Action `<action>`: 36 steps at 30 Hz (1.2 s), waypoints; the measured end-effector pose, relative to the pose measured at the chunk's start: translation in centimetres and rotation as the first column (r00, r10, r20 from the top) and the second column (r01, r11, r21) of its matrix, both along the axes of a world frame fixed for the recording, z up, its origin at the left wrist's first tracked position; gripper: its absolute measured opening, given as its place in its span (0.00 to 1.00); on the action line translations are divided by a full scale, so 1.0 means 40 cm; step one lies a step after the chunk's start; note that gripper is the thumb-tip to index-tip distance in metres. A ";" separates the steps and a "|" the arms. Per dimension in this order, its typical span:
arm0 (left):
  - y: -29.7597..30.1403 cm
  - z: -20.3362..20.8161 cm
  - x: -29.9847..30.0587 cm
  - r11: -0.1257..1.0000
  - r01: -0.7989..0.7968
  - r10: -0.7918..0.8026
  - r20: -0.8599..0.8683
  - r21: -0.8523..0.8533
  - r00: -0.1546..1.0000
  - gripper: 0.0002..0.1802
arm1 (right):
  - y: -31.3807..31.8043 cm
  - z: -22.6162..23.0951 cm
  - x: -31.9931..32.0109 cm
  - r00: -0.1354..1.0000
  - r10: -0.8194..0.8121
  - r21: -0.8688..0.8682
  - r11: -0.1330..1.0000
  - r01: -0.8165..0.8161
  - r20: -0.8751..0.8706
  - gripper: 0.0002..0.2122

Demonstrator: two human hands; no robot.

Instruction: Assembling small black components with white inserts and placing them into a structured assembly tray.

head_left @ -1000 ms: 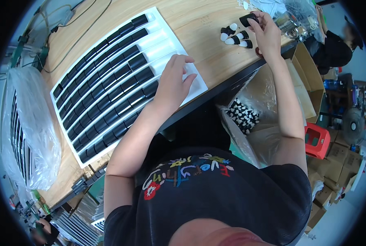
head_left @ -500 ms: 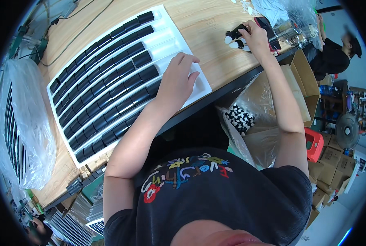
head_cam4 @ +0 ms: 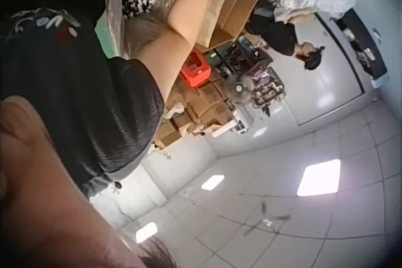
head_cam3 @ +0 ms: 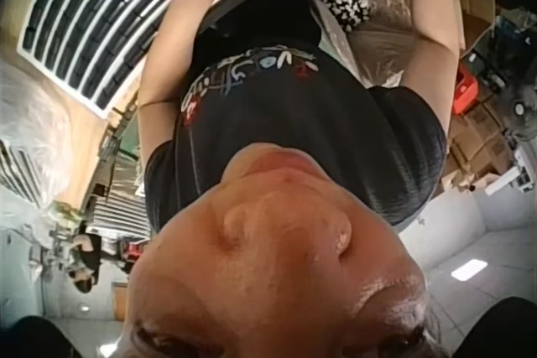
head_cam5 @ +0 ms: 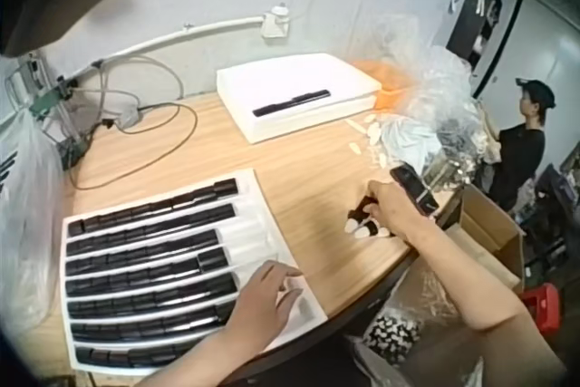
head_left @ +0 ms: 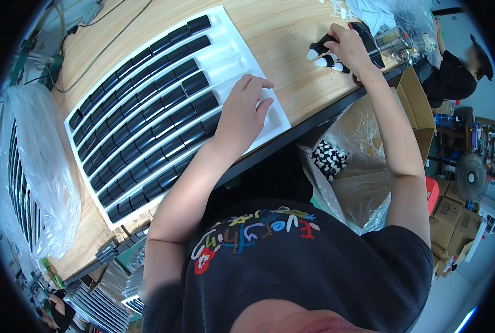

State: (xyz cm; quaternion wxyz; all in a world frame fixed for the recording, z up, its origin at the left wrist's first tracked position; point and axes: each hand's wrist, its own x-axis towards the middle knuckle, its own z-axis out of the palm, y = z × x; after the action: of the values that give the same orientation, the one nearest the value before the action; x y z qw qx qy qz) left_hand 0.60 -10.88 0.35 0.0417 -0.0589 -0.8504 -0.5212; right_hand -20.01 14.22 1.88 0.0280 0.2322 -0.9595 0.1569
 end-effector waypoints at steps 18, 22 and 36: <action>-0.024 -0.001 -0.010 0.999 0.007 -0.008 0.032 0.039 0.999 0.14 | -0.089 0.140 -0.710 0.914 -0.403 -0.700 0.641 0.314 0.041 0.09; -0.033 0.005 -0.021 0.998 0.008 -0.015 0.101 0.069 0.995 0.13 | -0.111 0.075 -0.902 0.890 -0.456 -0.522 0.756 0.396 0.016 0.10; -0.039 -0.011 -0.023 0.999 -0.019 0.021 0.035 -0.051 0.999 0.15 | -0.408 0.009 -0.393 0.960 0.101 -0.392 0.898 -0.200 -0.260 0.16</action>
State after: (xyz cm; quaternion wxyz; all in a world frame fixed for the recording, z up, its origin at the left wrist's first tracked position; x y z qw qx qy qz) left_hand -0.34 -12.44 -0.08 0.0304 -0.0422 -0.8644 -0.5001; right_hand -35.71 -2.09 2.25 0.1765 0.3116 -0.8733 0.3303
